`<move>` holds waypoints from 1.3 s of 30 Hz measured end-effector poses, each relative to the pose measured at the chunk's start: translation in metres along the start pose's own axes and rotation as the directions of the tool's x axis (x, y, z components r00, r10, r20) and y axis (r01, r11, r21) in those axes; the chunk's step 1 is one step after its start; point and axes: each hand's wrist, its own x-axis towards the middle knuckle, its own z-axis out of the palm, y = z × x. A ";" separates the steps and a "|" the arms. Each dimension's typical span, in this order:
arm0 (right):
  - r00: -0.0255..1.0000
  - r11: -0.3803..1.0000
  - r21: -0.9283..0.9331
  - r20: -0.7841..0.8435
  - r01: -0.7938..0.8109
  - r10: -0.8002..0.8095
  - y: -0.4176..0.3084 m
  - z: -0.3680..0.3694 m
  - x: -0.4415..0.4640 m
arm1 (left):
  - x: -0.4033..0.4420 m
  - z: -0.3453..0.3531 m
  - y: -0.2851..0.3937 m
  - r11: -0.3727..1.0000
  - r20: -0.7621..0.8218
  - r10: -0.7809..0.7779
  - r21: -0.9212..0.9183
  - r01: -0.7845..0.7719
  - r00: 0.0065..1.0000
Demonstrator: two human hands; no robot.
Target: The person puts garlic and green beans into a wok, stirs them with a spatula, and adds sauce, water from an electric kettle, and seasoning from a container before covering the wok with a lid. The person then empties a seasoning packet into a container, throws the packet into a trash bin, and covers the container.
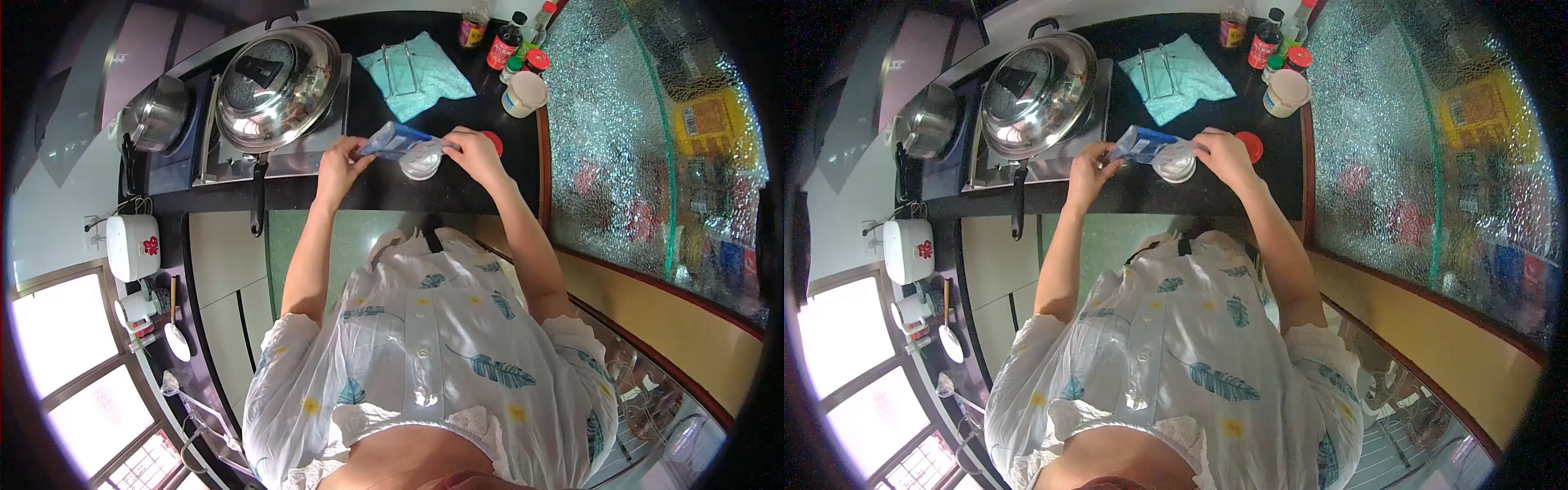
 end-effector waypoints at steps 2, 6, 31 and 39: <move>0.999 0.994 0.112 -0.042 -0.009 0.013 0.001 -0.001 0.008 | 0.002 0.001 -0.006 1.000 -0.003 -0.024 0.011 0.024 1.000; 0.999 0.988 0.151 -0.026 -0.025 0.029 -0.005 0.000 0.004 | -0.007 0.002 -0.004 0.998 0.002 -0.041 0.050 0.041 0.999; 0.962 0.971 -0.030 0.152 0.235 -0.228 -0.087 -0.011 0.063 | -0.087 0.071 -0.036 0.826 -0.033 -0.373 -0.466 0.316 0.927; 0.734 0.719 -0.237 0.434 0.653 -0.523 -0.233 0.042 0.056 | -0.266 0.065 -0.052 0.735 0.096 -0.581 -0.365 0.571 0.808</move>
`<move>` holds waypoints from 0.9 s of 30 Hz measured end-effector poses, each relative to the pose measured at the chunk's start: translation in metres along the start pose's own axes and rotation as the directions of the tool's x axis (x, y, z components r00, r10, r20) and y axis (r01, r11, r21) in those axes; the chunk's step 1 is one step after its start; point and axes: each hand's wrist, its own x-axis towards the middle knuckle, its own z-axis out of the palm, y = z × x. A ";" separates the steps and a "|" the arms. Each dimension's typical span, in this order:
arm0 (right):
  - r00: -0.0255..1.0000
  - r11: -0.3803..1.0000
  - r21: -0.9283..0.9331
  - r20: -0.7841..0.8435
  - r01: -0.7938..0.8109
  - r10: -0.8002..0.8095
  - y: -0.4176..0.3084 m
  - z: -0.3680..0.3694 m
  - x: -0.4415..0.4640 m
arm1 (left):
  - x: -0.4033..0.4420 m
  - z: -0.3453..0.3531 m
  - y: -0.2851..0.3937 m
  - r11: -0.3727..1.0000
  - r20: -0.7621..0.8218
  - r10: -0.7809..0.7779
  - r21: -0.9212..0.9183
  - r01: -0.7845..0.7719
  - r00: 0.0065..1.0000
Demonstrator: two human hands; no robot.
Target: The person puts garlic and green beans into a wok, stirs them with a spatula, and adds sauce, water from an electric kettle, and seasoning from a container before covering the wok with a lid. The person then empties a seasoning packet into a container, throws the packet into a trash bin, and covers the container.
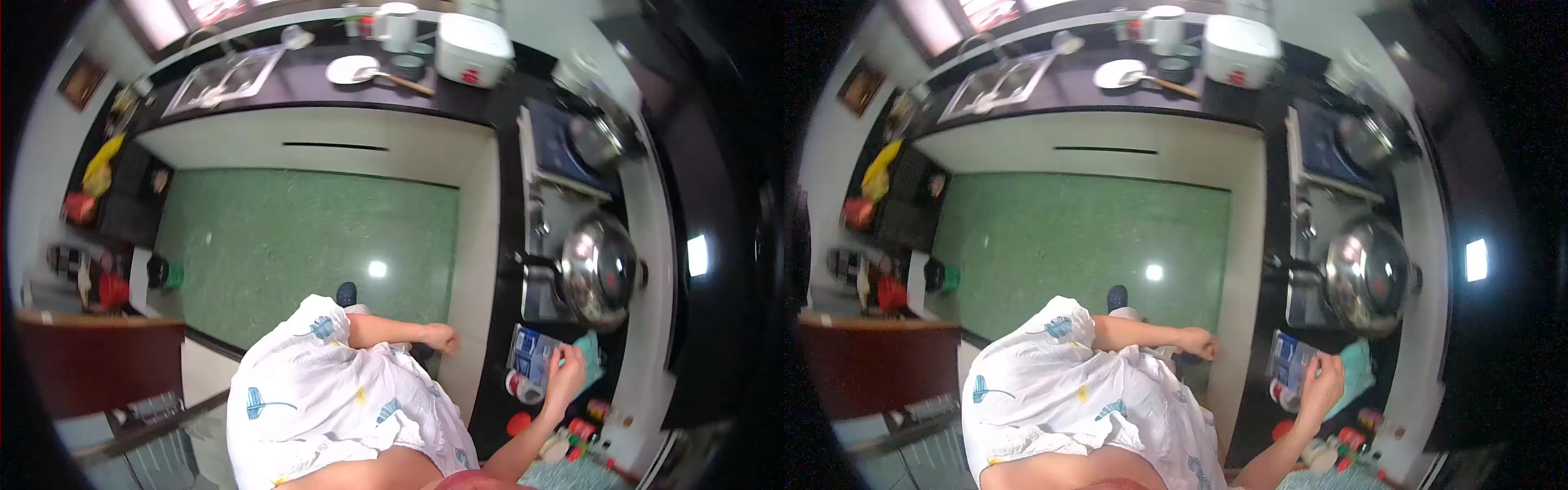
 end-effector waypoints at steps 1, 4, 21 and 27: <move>0.999 0.999 -0.009 0.027 0.038 -0.038 -0.027 0.003 0.014 | -0.024 -0.012 -0.024 0.996 -0.007 -0.084 0.034 0.084 0.996; 0.975 0.974 0.065 0.040 0.217 -0.220 -0.152 0.032 0.053 | -0.139 -0.061 -0.126 0.959 -0.294 -0.281 -0.042 0.281 0.914; 0.595 0.521 0.612 0.100 0.596 -0.798 -0.742 0.272 0.203 | -0.553 -0.203 -0.342 0.607 -0.660 -0.751 -0.662 -0.440 -0.042; 0.312 0.410 0.822 0.299 0.395 -0.902 -0.943 0.410 0.199 | -0.641 -0.109 -0.407 0.466 -0.285 -0.877 -0.704 -0.536 -0.388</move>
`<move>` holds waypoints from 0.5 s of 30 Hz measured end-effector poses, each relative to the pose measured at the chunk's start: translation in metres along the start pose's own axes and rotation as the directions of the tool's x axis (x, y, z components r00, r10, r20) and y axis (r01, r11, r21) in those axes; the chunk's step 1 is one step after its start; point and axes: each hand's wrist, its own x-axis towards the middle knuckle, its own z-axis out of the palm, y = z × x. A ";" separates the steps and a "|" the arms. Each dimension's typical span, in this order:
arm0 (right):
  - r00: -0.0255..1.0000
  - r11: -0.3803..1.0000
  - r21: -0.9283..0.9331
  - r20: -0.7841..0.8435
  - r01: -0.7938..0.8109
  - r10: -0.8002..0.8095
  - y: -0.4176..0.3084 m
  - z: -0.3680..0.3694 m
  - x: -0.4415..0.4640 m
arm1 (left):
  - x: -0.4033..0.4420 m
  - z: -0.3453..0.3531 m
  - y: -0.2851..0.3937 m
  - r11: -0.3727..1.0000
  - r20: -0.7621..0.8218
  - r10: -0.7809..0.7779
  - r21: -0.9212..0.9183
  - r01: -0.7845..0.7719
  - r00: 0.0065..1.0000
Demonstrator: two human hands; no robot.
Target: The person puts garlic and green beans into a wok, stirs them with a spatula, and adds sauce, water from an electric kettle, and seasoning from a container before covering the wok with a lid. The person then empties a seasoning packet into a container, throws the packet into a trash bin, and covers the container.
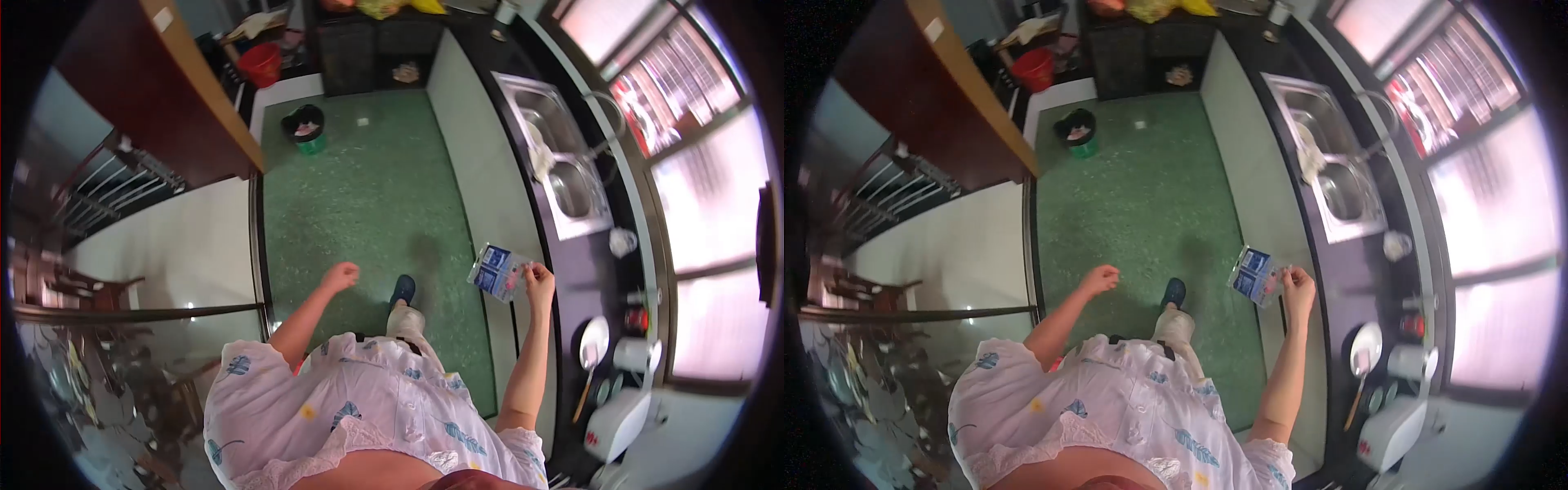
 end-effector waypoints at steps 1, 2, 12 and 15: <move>0.997 0.997 0.082 0.074 -0.013 0.007 -0.003 0.013 0.039 | 0.007 -0.020 -0.014 0.999 -0.103 -0.039 0.031 0.043 0.994; 0.988 0.974 0.193 0.121 -0.115 0.093 -0.027 0.034 0.062 | 0.015 -0.040 -0.053 0.996 -0.217 -0.048 -0.084 0.030 0.975; 0.760 0.873 0.246 0.621 -0.420 0.191 -0.145 0.290 0.263 | -0.141 -0.045 -0.170 0.813 -0.510 -0.567 -0.471 0.341 0.646; 0.675 0.833 0.243 0.712 -0.496 0.195 -0.174 0.375 0.290 | -0.158 0.010 -0.150 0.340 -0.235 -0.907 -0.898 0.278 0.350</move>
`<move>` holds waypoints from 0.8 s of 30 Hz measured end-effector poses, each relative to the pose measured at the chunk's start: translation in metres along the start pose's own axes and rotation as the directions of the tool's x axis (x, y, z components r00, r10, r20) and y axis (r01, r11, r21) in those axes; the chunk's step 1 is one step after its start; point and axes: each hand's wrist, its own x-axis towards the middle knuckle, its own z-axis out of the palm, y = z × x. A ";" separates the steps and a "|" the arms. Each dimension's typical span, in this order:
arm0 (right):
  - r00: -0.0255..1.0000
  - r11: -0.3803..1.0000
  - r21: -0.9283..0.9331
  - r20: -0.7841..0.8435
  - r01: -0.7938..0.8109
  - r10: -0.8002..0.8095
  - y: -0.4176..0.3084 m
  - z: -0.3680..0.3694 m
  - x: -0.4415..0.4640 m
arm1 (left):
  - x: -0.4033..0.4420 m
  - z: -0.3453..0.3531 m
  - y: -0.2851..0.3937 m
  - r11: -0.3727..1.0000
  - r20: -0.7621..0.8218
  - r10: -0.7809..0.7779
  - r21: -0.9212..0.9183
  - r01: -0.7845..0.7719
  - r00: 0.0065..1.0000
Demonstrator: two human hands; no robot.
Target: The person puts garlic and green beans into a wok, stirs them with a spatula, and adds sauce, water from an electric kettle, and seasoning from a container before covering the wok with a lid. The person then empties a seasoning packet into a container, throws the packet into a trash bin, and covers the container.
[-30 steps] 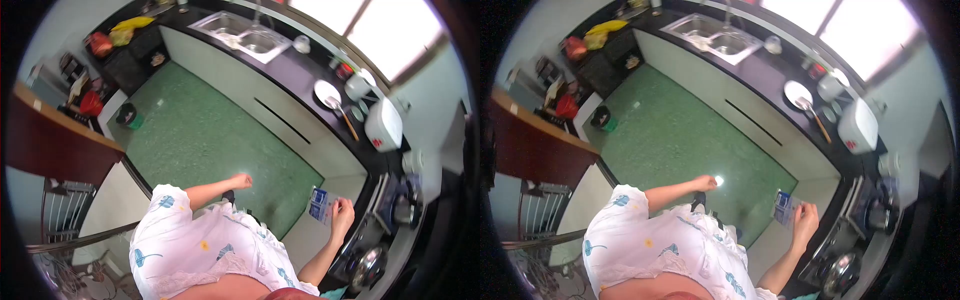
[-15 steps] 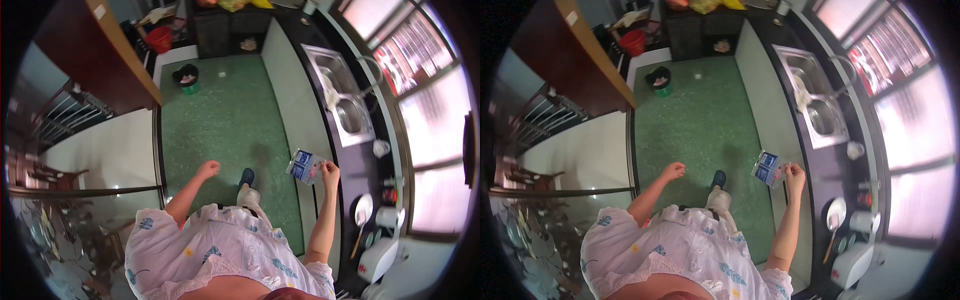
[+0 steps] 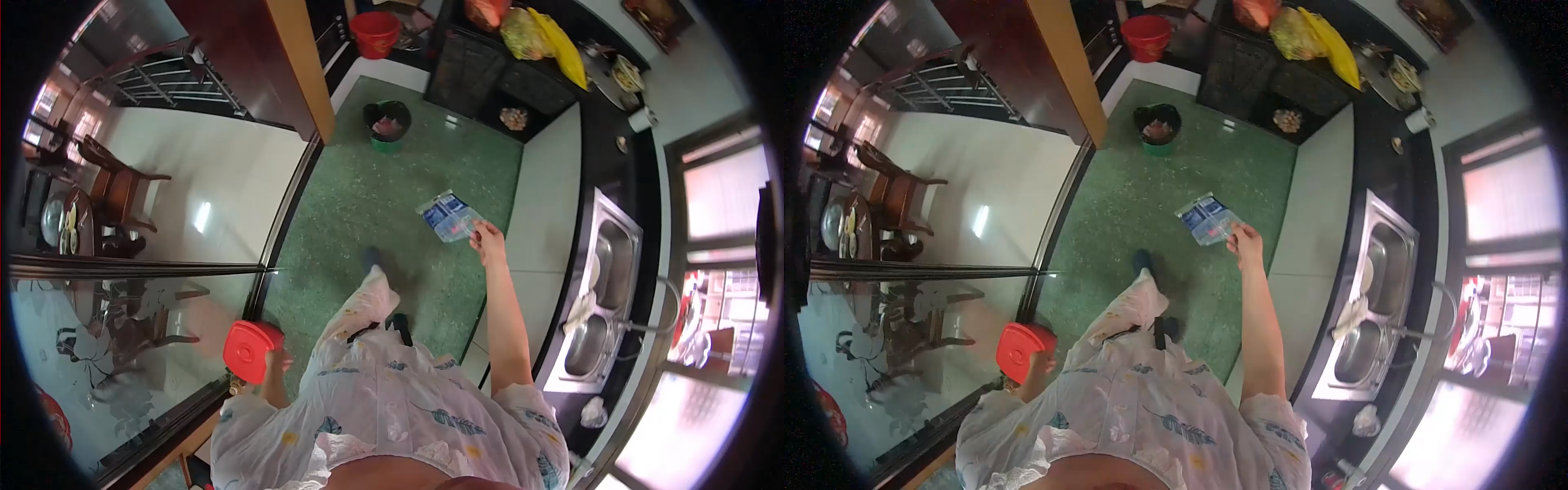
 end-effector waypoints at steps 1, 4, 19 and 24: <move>1.000 1.000 0.014 0.017 -0.024 0.024 -0.003 0.019 0.018 | -0.010 0.007 -0.011 0.989 0.081 -0.032 -0.138 0.043 0.996; 0.997 0.997 0.003 0.026 -0.072 0.071 -0.019 0.076 0.074 | 0.014 0.050 -0.038 0.943 -0.011 -0.238 -0.243 0.228 0.971; 0.922 0.939 -0.113 0.186 -0.324 0.341 -0.044 0.238 0.328 | -0.059 0.187 0.381 0.776 -0.061 0.605 -0.175 -0.606 0.794; 0.900 0.911 -0.175 0.172 -0.373 0.401 -0.035 0.283 0.426 | -0.051 0.205 0.306 0.918 -0.124 0.345 -0.164 -0.362 0.930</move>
